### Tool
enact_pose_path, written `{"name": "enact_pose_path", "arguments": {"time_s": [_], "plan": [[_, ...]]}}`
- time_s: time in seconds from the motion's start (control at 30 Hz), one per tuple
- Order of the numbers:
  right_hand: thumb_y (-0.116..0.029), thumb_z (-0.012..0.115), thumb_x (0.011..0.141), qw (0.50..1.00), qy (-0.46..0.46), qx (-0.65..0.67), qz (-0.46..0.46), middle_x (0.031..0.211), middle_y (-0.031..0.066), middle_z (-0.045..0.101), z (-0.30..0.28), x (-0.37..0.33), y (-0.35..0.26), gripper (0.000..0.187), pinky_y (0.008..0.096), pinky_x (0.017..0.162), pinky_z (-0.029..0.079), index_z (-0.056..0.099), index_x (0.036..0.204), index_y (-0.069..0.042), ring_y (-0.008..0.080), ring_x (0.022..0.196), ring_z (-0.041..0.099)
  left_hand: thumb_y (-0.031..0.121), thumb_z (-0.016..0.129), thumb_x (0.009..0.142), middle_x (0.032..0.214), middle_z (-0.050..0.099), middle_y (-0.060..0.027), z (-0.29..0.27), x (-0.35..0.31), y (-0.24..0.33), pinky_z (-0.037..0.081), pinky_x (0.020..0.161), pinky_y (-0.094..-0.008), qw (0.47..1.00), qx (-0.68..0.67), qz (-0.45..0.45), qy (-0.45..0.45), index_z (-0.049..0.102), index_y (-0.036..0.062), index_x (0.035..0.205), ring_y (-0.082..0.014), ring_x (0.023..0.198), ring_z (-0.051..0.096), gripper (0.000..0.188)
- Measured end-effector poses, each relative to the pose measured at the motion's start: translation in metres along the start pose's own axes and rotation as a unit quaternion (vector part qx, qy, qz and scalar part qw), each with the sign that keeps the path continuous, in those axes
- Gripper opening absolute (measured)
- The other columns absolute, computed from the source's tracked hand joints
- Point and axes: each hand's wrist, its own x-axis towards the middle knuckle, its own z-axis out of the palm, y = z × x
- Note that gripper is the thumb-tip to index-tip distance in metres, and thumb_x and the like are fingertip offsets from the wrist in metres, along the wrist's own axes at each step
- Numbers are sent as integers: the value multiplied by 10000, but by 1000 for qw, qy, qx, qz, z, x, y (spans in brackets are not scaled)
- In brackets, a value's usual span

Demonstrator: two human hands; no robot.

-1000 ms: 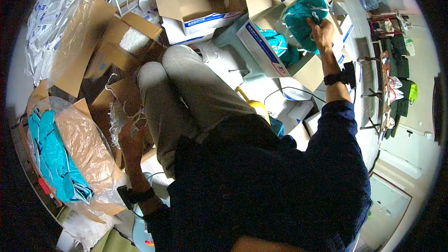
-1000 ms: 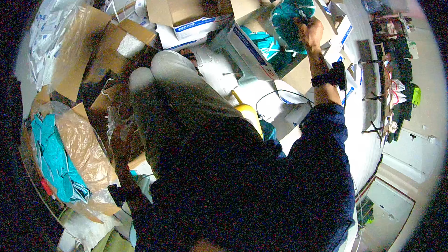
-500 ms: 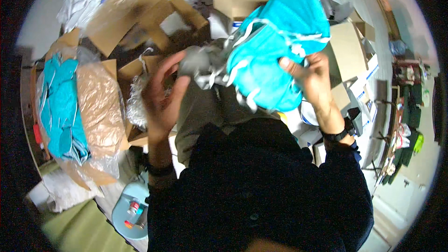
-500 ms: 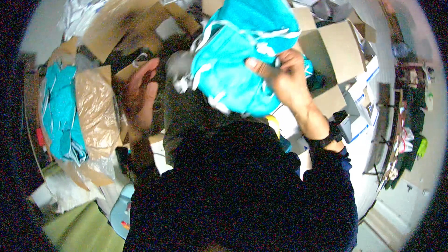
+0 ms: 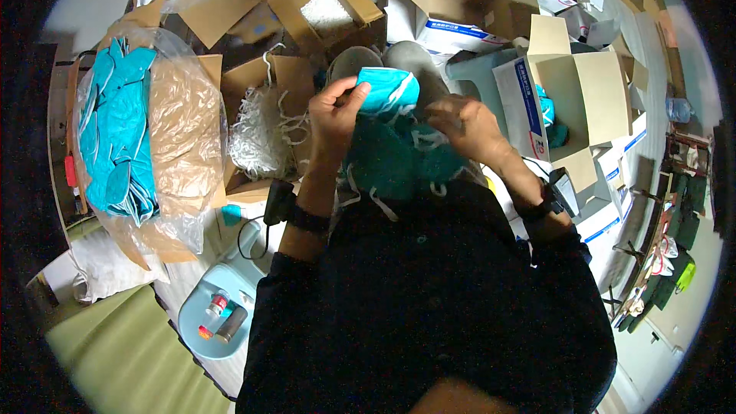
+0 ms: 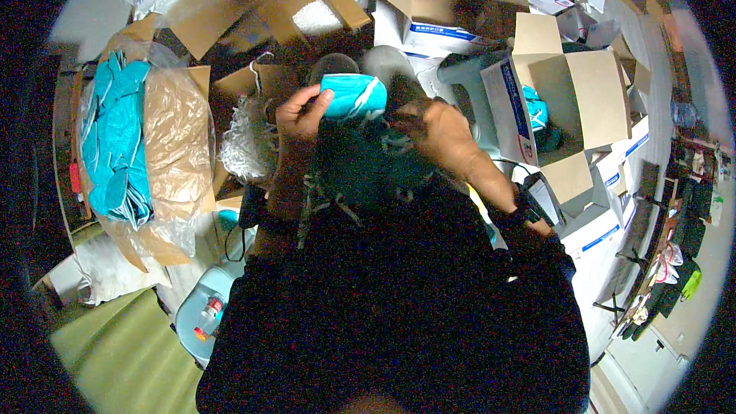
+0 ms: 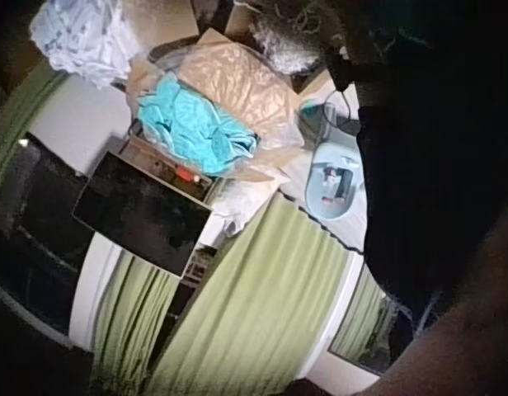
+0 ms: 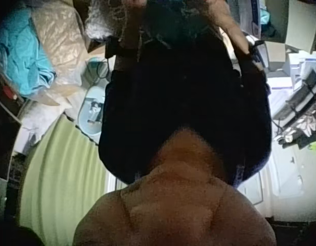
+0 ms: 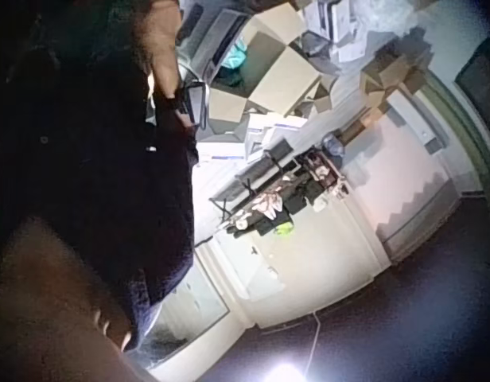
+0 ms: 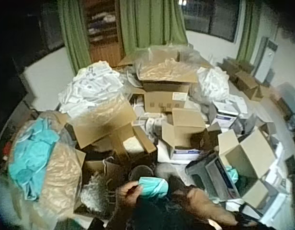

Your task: Checking and packing medical masks into boxes.

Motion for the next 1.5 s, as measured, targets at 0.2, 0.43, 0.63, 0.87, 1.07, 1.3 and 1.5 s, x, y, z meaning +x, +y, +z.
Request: {"name": "enact_pose_path", "arguments": {"time_s": [0.2, 0.43, 0.63, 0.87, 1.07, 1.3, 1.5], "plan": [[-183, 669, 857, 958, 156, 240, -32, 841, 26, 654, -31, 38, -23, 237, 230, 707, 451, 657, 1020, -12, 75, 772, 562, 48, 655, 823, 854, 626, -92, 7, 27, 45, 455, 683, -251, 994, 27, 103, 0, 642, -23, 965, -148, 758, 582, 159], [-102, 665, 838, 941, 101, 322, -32, 712, -4, 627, -32, 47, -38, 94, 226, 599, 412, 675, 842, -9, 72, 643, 511, 48, 651, 808, 841, 638, -114, 12, 41, 91, 484, 689, -298, 945, 166, 281, 15, 659, 21, 946, -227, 766, 624, 141], [-29, 607, 863, 893, 128, 427, -54, 741, 8, 627, -40, 55, -35, 49, 233, 652, 467, 648, 869, -3, 76, 685, 568, 76, 684, 807, 904, 666, -94, 16, 56, 97, 487, 727, -282, 975, 27, 219, -8, 648, 30, 985, -156, 827, 623, 188], [-23, 684, 795, 845, 118, 517, -65, 761, 5, 639, -48, 58, -30, 96, 273, 733, 490, 667, 889, -30, 118, 804, 620, 111, 674, 837, 867, 669, -41, 18, 52, 77, 476, 698, -243, 995, -70, 53, -55, 654, 13, 988, -79, 779, 588, 180], [-146, 690, 837, 906, 208, 336, -150, 739, -12, 589, -66, 55, -49, 128, 224, 652, 410, 685, 840, -18, 67, 713, 504, 116, 688, 824, 794, 659, -23, 23, 53, 91, 465, 645, -237, 994, -20, 100, -28, 666, 17, 948, -75, 708, 571, 160], [-180, 660, 870, 880, 301, 354, -97, 756, -7, 656, -68, 60, -60, 178, 198, 579, 420, 695, 880, -6, 32, 661, 521, 81, 750, 754, 762, 651, -20, 36, 54, 85, 458, 618, -222, 997, -31, 48, -47, 667, 16, 885, -74, 680, 568, 168], [-164, 662, 867, 859, 335, 382, -68, 762, -12, 664, -68, 65, -50, 168, 190, 579, 424, 700, 899, -4, 33, 651, 531, 15, 757, 696, 745, 648, -41, 38, 49, 95, 463, 627, -235, 985, 17, 159, 68, 655, 19, 779, -92, 656, 583, 131]]}}
